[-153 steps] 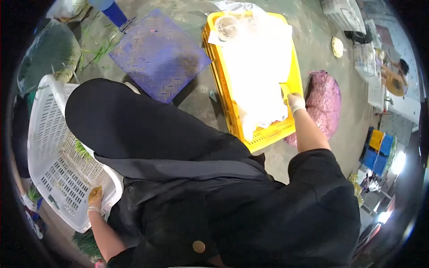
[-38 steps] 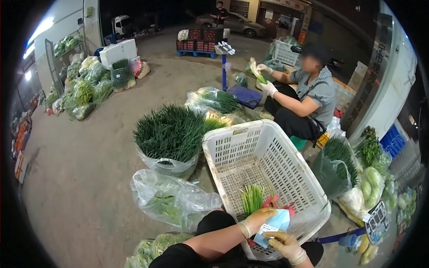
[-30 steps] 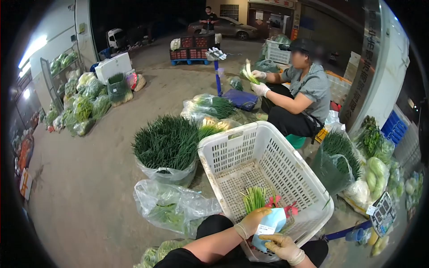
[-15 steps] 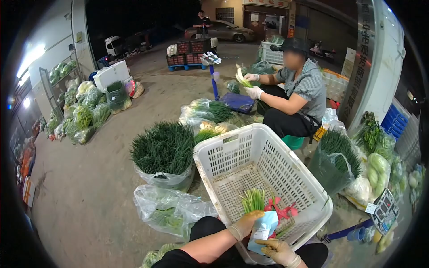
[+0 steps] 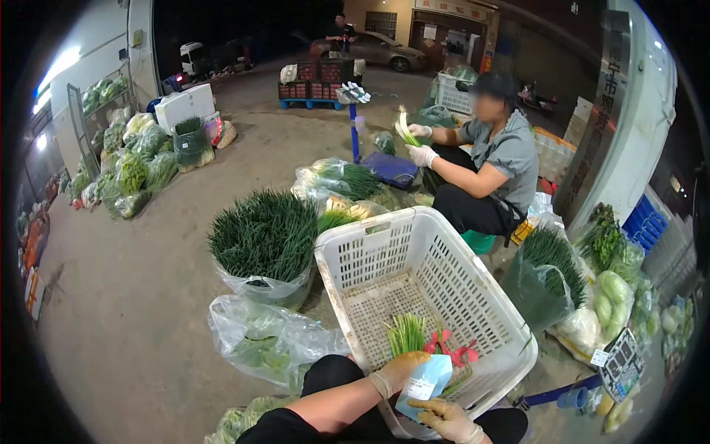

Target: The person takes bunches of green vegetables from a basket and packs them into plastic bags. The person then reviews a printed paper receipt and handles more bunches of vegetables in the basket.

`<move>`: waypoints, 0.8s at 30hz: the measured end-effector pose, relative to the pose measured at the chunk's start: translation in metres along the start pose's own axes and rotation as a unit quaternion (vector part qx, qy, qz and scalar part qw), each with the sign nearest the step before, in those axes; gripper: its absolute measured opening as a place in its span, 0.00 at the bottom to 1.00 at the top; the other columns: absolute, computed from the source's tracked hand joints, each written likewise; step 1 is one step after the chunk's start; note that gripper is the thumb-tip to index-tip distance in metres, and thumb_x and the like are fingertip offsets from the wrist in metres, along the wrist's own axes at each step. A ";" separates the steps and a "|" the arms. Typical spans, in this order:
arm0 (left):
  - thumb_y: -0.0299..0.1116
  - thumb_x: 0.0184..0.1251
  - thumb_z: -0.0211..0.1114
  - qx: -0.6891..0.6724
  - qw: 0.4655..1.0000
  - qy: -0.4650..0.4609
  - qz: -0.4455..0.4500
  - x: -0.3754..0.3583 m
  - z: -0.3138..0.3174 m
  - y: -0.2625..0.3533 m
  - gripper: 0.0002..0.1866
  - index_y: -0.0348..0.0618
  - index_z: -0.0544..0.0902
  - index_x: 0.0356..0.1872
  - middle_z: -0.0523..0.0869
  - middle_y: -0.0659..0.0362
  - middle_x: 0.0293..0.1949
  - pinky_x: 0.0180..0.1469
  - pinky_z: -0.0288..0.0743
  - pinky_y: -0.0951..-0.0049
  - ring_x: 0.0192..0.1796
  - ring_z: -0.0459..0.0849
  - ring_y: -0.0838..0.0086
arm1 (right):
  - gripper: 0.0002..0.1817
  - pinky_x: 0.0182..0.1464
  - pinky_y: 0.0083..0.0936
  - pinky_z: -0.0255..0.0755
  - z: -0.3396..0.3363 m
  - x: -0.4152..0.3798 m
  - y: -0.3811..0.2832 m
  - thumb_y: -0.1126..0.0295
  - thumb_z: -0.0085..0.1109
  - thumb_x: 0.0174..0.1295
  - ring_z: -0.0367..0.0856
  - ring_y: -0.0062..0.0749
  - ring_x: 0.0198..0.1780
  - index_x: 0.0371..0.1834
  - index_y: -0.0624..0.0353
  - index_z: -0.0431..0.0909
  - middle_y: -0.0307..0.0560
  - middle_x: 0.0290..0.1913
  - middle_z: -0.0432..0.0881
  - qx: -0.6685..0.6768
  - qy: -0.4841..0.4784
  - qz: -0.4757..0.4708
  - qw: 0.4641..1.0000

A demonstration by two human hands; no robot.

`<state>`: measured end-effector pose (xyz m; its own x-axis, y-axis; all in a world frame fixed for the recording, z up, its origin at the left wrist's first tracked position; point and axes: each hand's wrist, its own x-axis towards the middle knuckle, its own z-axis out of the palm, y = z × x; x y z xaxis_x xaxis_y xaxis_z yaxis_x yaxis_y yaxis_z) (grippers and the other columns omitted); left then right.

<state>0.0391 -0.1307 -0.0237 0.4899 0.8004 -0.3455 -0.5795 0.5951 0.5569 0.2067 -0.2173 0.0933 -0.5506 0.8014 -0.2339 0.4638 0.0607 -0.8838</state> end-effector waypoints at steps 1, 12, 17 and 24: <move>0.36 0.72 0.57 -0.002 1.000 -0.006 -0.007 0.001 0.001 0.001 0.13 0.36 0.78 0.47 0.84 0.57 0.38 0.42 0.79 0.69 0.38 0.83 0.71 | 0.22 0.43 0.27 0.73 -0.004 -0.001 -0.008 0.68 0.57 0.58 0.79 0.27 0.36 0.58 0.56 0.79 0.45 0.39 0.83 0.001 -0.020 0.013 1.000; 0.40 0.74 0.56 -0.029 0.998 -0.048 0.028 0.009 -0.004 -0.007 0.13 0.41 0.80 0.45 0.84 0.59 0.36 0.37 0.79 0.71 0.33 0.83 0.75 | 0.18 0.48 0.23 0.74 0.009 0.002 0.010 0.65 0.58 0.66 0.81 0.24 0.43 0.58 0.57 0.79 0.44 0.48 0.83 0.056 -0.001 0.039 0.998; 0.40 0.73 0.56 0.005 0.999 -0.032 0.028 -0.003 0.005 0.001 0.15 0.37 0.79 0.47 0.84 0.59 0.37 0.39 0.79 0.72 0.35 0.83 0.75 | 0.17 0.43 0.23 0.74 0.016 0.006 0.035 0.66 0.57 0.66 0.80 0.23 0.38 0.57 0.59 0.79 0.43 0.45 0.83 0.014 0.023 -0.043 0.999; 0.37 0.73 0.57 0.018 0.999 -0.001 0.029 -0.005 0.003 0.001 0.17 0.34 0.76 0.53 0.84 0.55 0.43 0.46 0.79 0.70 0.41 0.84 0.72 | 0.19 0.47 0.25 0.75 0.019 -0.004 0.022 0.66 0.57 0.66 0.79 0.24 0.40 0.59 0.58 0.78 0.45 0.45 0.84 0.086 0.004 0.003 0.996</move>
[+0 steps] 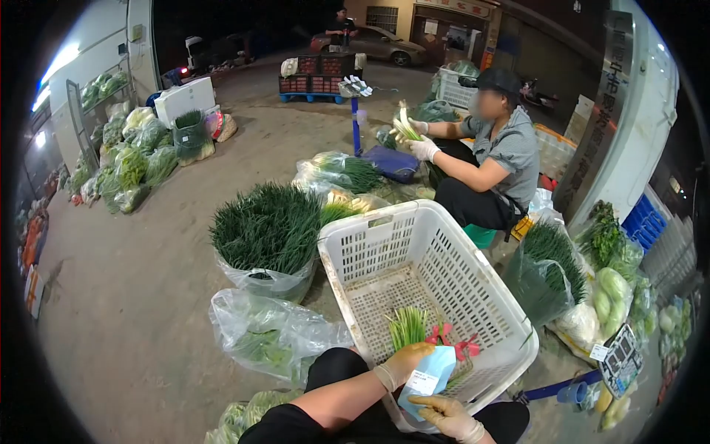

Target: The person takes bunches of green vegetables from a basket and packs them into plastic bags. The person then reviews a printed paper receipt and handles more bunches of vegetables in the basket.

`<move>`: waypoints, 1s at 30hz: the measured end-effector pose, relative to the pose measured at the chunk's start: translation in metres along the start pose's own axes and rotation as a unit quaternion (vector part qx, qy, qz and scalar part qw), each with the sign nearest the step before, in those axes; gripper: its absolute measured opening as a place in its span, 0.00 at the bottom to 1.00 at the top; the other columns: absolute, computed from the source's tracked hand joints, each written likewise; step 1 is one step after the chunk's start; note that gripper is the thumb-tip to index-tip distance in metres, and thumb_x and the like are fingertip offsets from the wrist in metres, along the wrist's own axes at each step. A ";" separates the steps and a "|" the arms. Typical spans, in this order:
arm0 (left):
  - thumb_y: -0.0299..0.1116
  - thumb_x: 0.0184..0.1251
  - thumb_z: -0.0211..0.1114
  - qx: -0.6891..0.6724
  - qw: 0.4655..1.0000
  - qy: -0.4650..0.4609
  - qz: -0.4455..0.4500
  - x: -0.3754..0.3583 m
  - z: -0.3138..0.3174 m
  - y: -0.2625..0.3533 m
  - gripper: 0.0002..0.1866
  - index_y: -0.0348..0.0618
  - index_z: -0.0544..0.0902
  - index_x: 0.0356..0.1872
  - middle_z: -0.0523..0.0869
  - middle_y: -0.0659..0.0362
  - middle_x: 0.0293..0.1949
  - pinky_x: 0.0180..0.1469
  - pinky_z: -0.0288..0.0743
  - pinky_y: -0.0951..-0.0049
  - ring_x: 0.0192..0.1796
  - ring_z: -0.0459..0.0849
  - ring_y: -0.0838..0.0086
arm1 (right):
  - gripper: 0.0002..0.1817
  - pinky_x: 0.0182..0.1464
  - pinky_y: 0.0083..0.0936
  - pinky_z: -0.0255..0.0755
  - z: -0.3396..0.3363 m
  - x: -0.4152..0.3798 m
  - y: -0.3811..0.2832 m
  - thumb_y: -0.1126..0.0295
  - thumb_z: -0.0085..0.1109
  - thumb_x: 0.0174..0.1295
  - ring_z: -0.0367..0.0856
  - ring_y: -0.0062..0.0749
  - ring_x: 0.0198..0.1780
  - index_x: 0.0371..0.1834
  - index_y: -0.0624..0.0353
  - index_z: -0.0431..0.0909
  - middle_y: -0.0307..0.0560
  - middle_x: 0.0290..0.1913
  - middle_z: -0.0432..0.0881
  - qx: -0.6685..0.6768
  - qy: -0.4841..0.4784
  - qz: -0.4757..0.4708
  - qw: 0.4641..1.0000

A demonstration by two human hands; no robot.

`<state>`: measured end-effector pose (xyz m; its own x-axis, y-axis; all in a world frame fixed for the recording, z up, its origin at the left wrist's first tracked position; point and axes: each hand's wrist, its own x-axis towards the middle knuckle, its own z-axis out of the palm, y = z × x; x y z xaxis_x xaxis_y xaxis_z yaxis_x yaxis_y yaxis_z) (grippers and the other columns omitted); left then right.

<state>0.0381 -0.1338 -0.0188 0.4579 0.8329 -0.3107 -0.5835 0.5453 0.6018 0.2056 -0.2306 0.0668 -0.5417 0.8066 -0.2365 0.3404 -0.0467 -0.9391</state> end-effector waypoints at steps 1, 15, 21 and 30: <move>0.36 0.72 0.58 0.008 1.000 0.010 -0.001 -0.001 0.002 0.003 0.18 0.33 0.75 0.55 0.84 0.54 0.45 0.48 0.79 0.69 0.44 0.84 0.70 | 0.19 0.47 0.25 0.75 -0.001 0.000 -0.001 0.66 0.57 0.66 0.79 0.24 0.40 0.59 0.58 0.78 0.45 0.45 0.84 0.000 -0.002 0.000 1.000; 0.35 0.73 0.56 0.046 0.999 0.016 -0.009 -0.015 0.011 0.017 0.18 0.34 0.74 0.58 0.84 0.53 0.47 0.49 0.79 0.69 0.46 0.84 0.71 | 0.17 0.47 0.15 0.68 -0.007 -0.008 -0.030 0.68 0.55 0.69 0.73 0.15 0.40 0.59 0.59 0.78 0.36 0.42 0.81 -0.001 -0.049 0.088 0.995; 0.37 0.72 0.56 0.055 0.988 -0.103 0.097 0.010 -0.018 0.006 0.18 0.36 0.76 0.57 0.85 0.57 0.46 0.51 0.77 0.70 0.46 0.84 0.73 | 0.17 0.39 0.15 0.69 -0.020 -0.011 -0.021 0.68 0.60 0.65 0.73 0.13 0.37 0.57 0.59 0.80 0.36 0.40 0.81 0.066 0.042 0.115 0.990; 0.29 0.71 0.55 -0.047 0.992 0.027 0.111 -0.003 0.051 0.069 0.12 0.33 0.75 0.51 0.83 0.53 0.46 0.55 0.79 0.65 0.50 0.83 0.65 | 0.17 0.63 0.27 0.68 -0.061 -0.009 -0.031 0.74 0.57 0.65 0.78 0.31 0.58 0.56 0.67 0.77 0.50 0.56 0.81 0.235 0.148 -0.025 0.960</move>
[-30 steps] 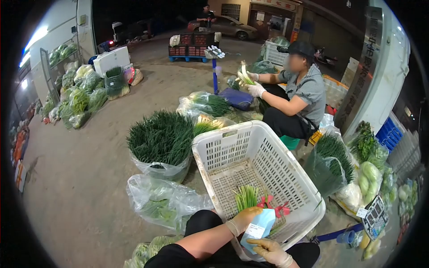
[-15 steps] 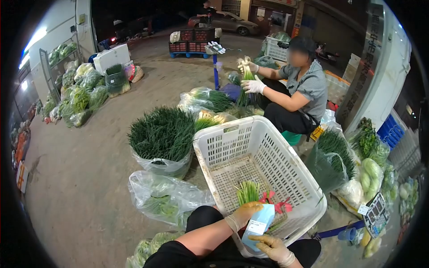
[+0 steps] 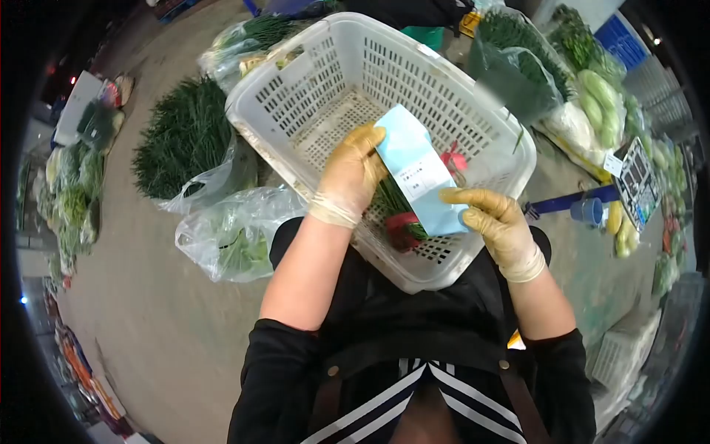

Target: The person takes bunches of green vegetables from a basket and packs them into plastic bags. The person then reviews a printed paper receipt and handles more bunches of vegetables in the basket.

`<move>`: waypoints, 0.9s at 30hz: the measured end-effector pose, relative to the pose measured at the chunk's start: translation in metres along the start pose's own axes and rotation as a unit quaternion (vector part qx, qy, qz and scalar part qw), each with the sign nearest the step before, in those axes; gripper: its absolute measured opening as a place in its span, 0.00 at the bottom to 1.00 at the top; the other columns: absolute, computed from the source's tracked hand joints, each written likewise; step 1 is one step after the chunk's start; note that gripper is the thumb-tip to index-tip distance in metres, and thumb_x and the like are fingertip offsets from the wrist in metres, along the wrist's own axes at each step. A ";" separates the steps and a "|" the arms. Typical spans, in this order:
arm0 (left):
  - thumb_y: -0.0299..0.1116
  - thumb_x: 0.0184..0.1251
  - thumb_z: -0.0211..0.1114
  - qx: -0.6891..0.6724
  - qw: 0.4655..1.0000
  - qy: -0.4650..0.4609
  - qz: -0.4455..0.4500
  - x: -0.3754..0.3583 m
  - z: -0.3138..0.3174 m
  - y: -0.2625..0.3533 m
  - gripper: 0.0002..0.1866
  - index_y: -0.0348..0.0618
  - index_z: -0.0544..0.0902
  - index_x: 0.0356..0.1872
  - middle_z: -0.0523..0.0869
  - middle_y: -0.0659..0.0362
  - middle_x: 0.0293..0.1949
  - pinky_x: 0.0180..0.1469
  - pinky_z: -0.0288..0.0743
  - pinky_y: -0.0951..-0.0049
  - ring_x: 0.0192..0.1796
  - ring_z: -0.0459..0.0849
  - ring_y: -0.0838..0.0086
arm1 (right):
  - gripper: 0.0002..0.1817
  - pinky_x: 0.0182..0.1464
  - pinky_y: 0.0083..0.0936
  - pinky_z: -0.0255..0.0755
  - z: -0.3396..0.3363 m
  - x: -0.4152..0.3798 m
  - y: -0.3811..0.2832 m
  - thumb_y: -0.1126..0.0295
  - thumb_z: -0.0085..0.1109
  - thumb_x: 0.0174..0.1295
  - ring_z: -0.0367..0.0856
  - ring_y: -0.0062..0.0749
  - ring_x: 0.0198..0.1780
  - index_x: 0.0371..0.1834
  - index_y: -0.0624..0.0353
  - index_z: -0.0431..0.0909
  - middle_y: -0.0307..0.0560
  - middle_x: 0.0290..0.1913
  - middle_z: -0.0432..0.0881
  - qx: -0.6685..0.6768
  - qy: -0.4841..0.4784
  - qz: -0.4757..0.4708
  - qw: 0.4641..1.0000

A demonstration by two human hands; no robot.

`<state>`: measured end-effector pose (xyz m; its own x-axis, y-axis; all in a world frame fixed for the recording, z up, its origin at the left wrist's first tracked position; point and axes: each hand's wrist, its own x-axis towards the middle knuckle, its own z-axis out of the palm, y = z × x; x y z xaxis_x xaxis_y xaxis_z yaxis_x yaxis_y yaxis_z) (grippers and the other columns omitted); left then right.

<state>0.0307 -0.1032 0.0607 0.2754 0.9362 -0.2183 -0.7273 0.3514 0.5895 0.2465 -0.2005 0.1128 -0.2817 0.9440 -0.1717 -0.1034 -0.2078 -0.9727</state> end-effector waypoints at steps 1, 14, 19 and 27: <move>0.28 0.71 0.55 -0.018 1.000 0.002 0.016 0.008 0.001 0.000 0.13 0.31 0.74 0.51 0.82 0.51 0.48 0.57 0.79 0.62 0.52 0.82 0.63 | 0.17 0.63 0.27 0.68 -0.005 0.001 0.000 0.74 0.57 0.65 0.78 0.31 0.58 0.56 0.67 0.77 0.50 0.56 0.81 0.002 0.007 -0.003 1.000; 0.27 0.68 0.59 0.183 0.980 -0.062 -0.050 0.019 -0.018 -0.018 0.13 0.30 0.75 0.49 0.81 0.49 0.53 0.57 0.77 0.66 0.51 0.81 0.67 | 0.41 0.62 0.46 0.64 -0.066 0.067 0.090 0.39 0.51 0.63 0.72 0.43 0.62 0.65 0.67 0.68 0.52 0.63 0.74 0.296 -0.124 0.168 0.932; 0.20 0.58 0.66 0.431 0.854 -0.292 -0.009 0.007 -0.009 -0.041 0.12 0.38 0.85 0.44 0.85 0.56 0.45 0.56 0.74 0.70 0.49 0.82 0.70 | 0.33 0.68 0.37 0.61 -0.060 0.074 0.087 0.49 0.51 0.69 0.69 0.37 0.65 0.70 0.58 0.61 0.46 0.65 0.71 0.340 -0.053 0.034 0.938; 0.15 0.50 0.64 0.596 0.729 -0.321 0.097 0.010 0.008 -0.071 0.21 0.51 0.88 0.43 0.76 0.52 0.60 0.52 0.74 0.67 0.58 0.75 0.61 | 0.29 0.63 0.36 0.69 -0.099 0.072 0.073 0.62 0.55 0.67 0.75 0.37 0.61 0.67 0.64 0.63 0.50 0.61 0.75 0.359 0.037 -0.035 0.932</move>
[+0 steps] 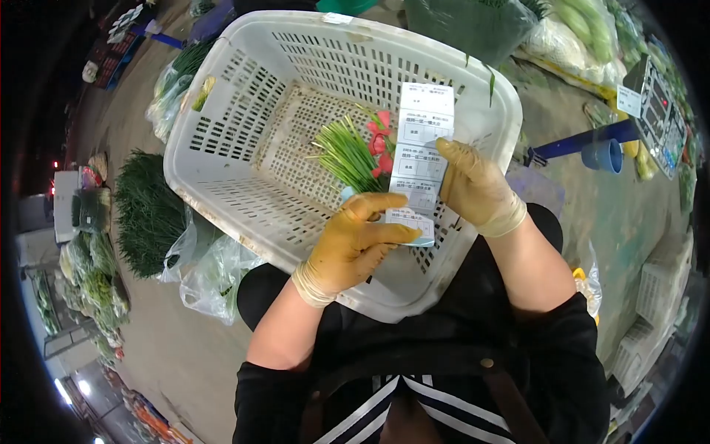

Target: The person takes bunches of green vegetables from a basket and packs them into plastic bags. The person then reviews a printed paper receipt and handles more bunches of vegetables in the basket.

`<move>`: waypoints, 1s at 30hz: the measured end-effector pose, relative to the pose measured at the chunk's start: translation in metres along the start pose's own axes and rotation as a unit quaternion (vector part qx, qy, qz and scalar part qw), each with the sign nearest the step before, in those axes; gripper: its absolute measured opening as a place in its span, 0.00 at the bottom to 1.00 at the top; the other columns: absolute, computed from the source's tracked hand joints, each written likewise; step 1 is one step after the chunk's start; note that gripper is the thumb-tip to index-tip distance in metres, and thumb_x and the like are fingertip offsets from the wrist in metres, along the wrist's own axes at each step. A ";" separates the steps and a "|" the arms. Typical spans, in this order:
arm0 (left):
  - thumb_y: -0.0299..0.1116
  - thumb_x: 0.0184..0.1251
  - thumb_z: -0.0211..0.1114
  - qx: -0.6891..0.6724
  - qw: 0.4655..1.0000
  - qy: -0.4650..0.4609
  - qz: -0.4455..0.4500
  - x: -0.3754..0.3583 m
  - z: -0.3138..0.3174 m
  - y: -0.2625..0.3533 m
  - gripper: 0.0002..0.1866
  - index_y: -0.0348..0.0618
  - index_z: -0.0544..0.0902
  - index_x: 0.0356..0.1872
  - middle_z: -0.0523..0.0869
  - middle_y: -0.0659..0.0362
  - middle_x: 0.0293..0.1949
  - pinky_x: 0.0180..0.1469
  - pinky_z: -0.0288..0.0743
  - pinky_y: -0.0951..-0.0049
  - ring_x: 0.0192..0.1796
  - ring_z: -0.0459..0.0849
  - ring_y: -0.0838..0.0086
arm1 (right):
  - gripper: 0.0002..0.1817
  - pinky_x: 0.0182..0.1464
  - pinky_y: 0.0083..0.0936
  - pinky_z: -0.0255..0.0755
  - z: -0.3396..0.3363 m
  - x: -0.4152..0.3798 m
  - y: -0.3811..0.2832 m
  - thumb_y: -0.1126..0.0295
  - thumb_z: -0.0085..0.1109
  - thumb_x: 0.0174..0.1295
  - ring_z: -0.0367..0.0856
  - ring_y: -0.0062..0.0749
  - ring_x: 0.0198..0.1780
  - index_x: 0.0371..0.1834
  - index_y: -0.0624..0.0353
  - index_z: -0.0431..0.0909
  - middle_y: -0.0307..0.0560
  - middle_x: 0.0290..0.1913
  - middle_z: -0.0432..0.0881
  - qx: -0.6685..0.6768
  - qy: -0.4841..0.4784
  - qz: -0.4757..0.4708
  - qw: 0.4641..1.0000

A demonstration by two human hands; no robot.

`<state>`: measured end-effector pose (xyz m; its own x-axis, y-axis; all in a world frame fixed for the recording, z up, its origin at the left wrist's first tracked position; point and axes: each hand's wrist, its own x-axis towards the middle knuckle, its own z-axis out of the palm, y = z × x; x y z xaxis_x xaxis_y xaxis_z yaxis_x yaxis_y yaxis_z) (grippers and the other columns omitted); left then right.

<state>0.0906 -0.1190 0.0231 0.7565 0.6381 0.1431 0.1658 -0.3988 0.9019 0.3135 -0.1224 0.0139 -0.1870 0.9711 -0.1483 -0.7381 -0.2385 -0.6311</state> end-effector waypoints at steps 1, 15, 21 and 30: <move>0.15 0.50 0.64 -0.001 1.000 -0.007 -0.002 0.000 0.003 -0.001 0.21 0.51 0.88 0.43 0.76 0.52 0.60 0.52 0.74 0.67 0.58 0.75 0.61 | 0.25 0.62 0.35 0.70 0.003 -0.002 -0.004 0.65 0.57 0.67 0.76 0.36 0.59 0.64 0.63 0.66 0.48 0.57 0.77 0.029 -0.005 -0.005 1.000; 0.10 0.59 0.58 -0.255 0.956 0.089 -0.116 -0.004 0.018 -0.032 0.27 0.43 0.72 0.60 0.64 0.47 0.70 0.65 0.68 0.68 0.69 0.67 0.67 | 0.25 0.65 0.27 0.65 -0.001 -0.007 -0.019 0.59 0.46 0.74 0.74 0.31 0.61 0.64 0.70 0.68 0.50 0.59 0.78 -0.076 -0.009 -0.106 0.991; 0.18 0.63 0.61 -0.419 0.868 -0.040 -0.263 0.009 0.005 -0.023 0.32 0.35 0.64 0.69 0.73 0.52 0.64 0.64 0.68 0.69 0.62 0.74 0.71 | 0.24 0.62 0.30 0.68 -0.002 0.012 -0.027 0.63 0.49 0.71 0.77 0.34 0.57 0.64 0.67 0.69 0.47 0.56 0.79 0.010 -0.007 -0.079 0.997; 0.27 0.69 0.58 -0.385 0.852 -0.176 -0.307 -0.001 -0.001 -0.045 0.20 0.31 0.75 0.60 0.81 0.52 0.56 0.62 0.70 0.68 0.59 0.79 0.66 | 0.27 0.68 0.30 0.64 -0.022 0.040 -0.047 0.67 0.52 0.65 0.73 0.33 0.63 0.66 0.69 0.67 0.51 0.62 0.75 0.012 -0.069 -0.082 0.994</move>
<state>0.0817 -0.1005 -0.0171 0.8418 0.2792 -0.4620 0.2377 0.5766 0.7817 0.3547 -0.0720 0.0204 -0.1494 0.9868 0.0620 -0.7806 -0.0792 -0.6200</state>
